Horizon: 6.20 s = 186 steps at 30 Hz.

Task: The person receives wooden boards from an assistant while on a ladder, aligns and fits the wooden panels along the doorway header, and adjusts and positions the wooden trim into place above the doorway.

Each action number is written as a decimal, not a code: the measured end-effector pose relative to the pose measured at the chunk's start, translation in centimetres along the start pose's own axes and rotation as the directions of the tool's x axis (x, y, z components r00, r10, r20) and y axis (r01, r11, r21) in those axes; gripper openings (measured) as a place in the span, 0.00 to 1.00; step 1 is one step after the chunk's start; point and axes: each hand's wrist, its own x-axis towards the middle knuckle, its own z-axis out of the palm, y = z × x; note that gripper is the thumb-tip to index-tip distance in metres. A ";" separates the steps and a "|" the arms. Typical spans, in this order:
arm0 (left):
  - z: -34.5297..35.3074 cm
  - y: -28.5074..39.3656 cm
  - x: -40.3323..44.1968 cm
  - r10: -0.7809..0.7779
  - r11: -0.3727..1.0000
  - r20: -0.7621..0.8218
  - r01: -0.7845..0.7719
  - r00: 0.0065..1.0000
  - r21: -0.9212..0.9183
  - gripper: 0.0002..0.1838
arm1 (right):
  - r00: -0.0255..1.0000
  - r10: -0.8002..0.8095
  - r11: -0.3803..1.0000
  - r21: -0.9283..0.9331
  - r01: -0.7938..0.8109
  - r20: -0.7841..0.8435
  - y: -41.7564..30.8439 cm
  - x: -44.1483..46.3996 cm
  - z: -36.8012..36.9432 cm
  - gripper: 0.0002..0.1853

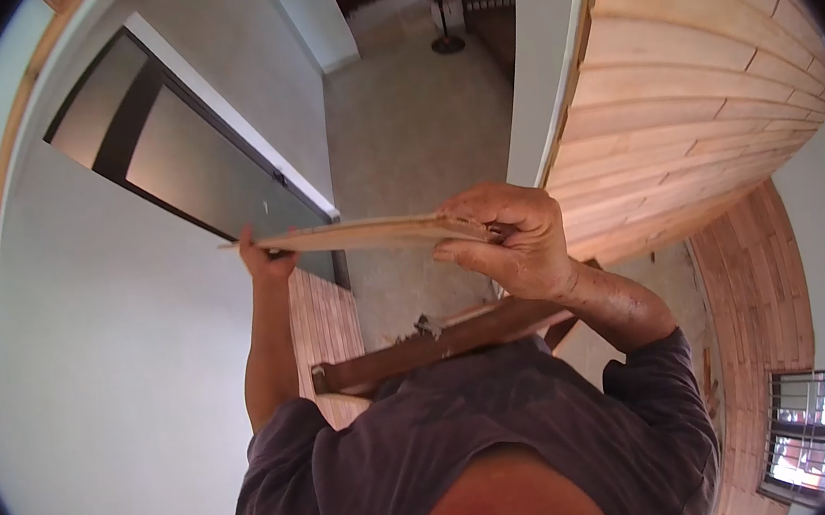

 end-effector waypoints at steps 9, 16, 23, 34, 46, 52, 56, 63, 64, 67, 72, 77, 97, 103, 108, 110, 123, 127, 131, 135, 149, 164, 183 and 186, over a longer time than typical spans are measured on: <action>-4.1 -11.7 3.1 -0.312 0.838 -0.178 0.359 0.933 0.411 0.40 | 0.914 0.112 0.993 0.077 -0.089 -0.389 1.7 -4.9 4.9 0.14; 5.6 -14.8 -11.0 -0.605 0.416 0.762 -0.722 0.234 0.552 0.27 | 0.850 0.116 0.987 -0.039 -0.159 -0.514 3.5 -7.0 6.7 0.16; 4.7 -20.6 -13.1 -0.557 0.602 0.791 -0.533 0.252 0.594 0.27 | 0.818 0.113 0.956 -0.163 -0.244 -0.564 2.1 -8.7 6.1 0.16; 7.3 -20.5 -11.4 -0.623 0.523 0.782 -0.750 -0.013 0.405 0.27 | 0.733 0.492 0.845 0.057 -0.531 -0.470 -3.3 -12.1 3.1 0.13; 7.1 -19.5 -11.0 -0.720 0.437 0.691 -0.815 -0.063 0.380 0.28 | 0.714 0.648 0.746 0.034 -0.665 -0.265 -2.4 -12.0 0.4 0.08; 6.4 -18.9 -11.0 -0.737 0.375 0.676 -0.823 0.014 0.426 0.28 | 0.735 0.603 0.721 -0.183 -0.668 -0.309 -3.0 -10.6 0.8 0.08; 6.0 -18.5 -11.7 -0.725 0.385 0.686 -0.786 0.068 0.484 0.27 | 0.837 0.452 0.729 -0.413 -0.546 -0.309 -2.0 -11.0 0.8 0.09; 5.5 -18.6 -11.3 -0.751 0.370 0.647 -0.730 0.129 0.575 0.25 | 0.691 0.674 0.738 0.189 -0.648 -0.261 -1.3 -11.9 0.0 0.11; 5.4 -18.7 -11.3 -0.753 0.377 0.641 -0.702 0.148 0.605 0.24 | 0.666 0.706 0.706 0.162 -0.689 -0.240 -1.4 -11.8 -0.1 0.11; 5.6 -18.7 -11.5 -0.750 0.379 0.645 -0.704 0.147 0.601 0.24 | 0.679 0.708 0.697 0.038 -0.716 -0.196 -1.1 -11.2 -0.8 0.10; 5.9 -17.8 -11.1 -0.816 0.086 0.515 -0.825 0.263 0.558 0.25 | 0.572 0.792 0.606 0.158 -0.780 -0.212 -1.5 -10.2 -1.0 0.11; 15.6 -15.9 -11.4 -0.529 0.280 0.771 -0.785 0.354 0.552 0.29 | 0.781 0.468 0.840 0.483 -0.248 -0.413 3.0 -8.8 -0.1 0.19; 23.1 3.8 -14.1 -0.031 -0.964 0.945 -0.241 -0.324 -0.114 0.22 | 0.797 -0.051 0.484 0.683 0.547 -0.602 -1.9 20.3 -10.7 0.18; 31.1 11.5 -22.0 -0.245 -0.960 0.913 -0.053 -0.327 -0.276 0.19 | 0.887 -0.093 0.510 0.743 0.433 -0.452 -0.2 23.1 -14.2 0.18; 33.0 11.6 -24.5 -0.235 -0.968 0.945 -0.036 -0.229 -0.249 0.17 | 0.883 -0.127 0.521 0.728 0.446 -0.451 0.6 22.7 -14.8 0.18; 33.0 11.7 -23.8 -0.234 -0.966 0.947 -0.058 -0.220 -0.252 0.18 | 0.882 -0.115 0.547 0.713 0.440 -0.457 0.7 22.3 -14.9 0.17; 32.8 11.1 -21.8 -0.243 -0.960 0.939 -0.079 -0.243 -0.269 0.19 | 0.899 -0.114 0.530 0.739 0.415 -0.423 2.2 21.5 -15.4 0.16; 32.5 10.8 -21.3 -0.259 -0.952 0.931 -0.097 -0.256 -0.291 0.19 | 0.906 -0.104 0.559 0.730 0.394 -0.409 2.4 21.1 -15.6 0.17; 32.2 10.3 -21.0 -0.264 -0.950 0.935 -0.105 -0.238 -0.295 0.19 | 0.900 -0.104 0.573 0.714 0.402 -0.423 2.3 20.8 -15.7 0.17; 31.8 9.9 -20.3 -0.223 -0.961 0.953 -0.119 -0.206 -0.251 0.18 | 0.899 -0.087 0.591 0.704 0.394 -0.430 2.6 20.6 -15.8 0.17; 33.0 9.7 -18.8 -0.244 -0.964 0.926 -0.029 -0.287 -0.263 0.19 | 0.859 -0.130 0.653 0.609 0.450 -0.495 2.3 21.2 -16.3 0.18; 32.1 7.3 -16.8 -0.193 -0.972 0.895 -0.045 -0.403 -0.230 0.16 | 0.882 -0.152 0.781 0.493 0.384 -0.447 2.1 20.9 -17.6 0.21; 34.0 10.3 -21.2 -0.112 -0.965 0.933 -0.185 -0.341 -0.184 0.18 | 0.841 -0.176 0.541 0.663 0.517 -0.512 -3.2 27.0 -14.2 0.14; 34.1 10.3 -21.1 -0.127 -0.971 0.927 -0.148 -0.353 -0.190 0.17 | 0.869 -0.111 0.646 0.629 0.432 -0.483 -1.2 25.3 -14.0 0.14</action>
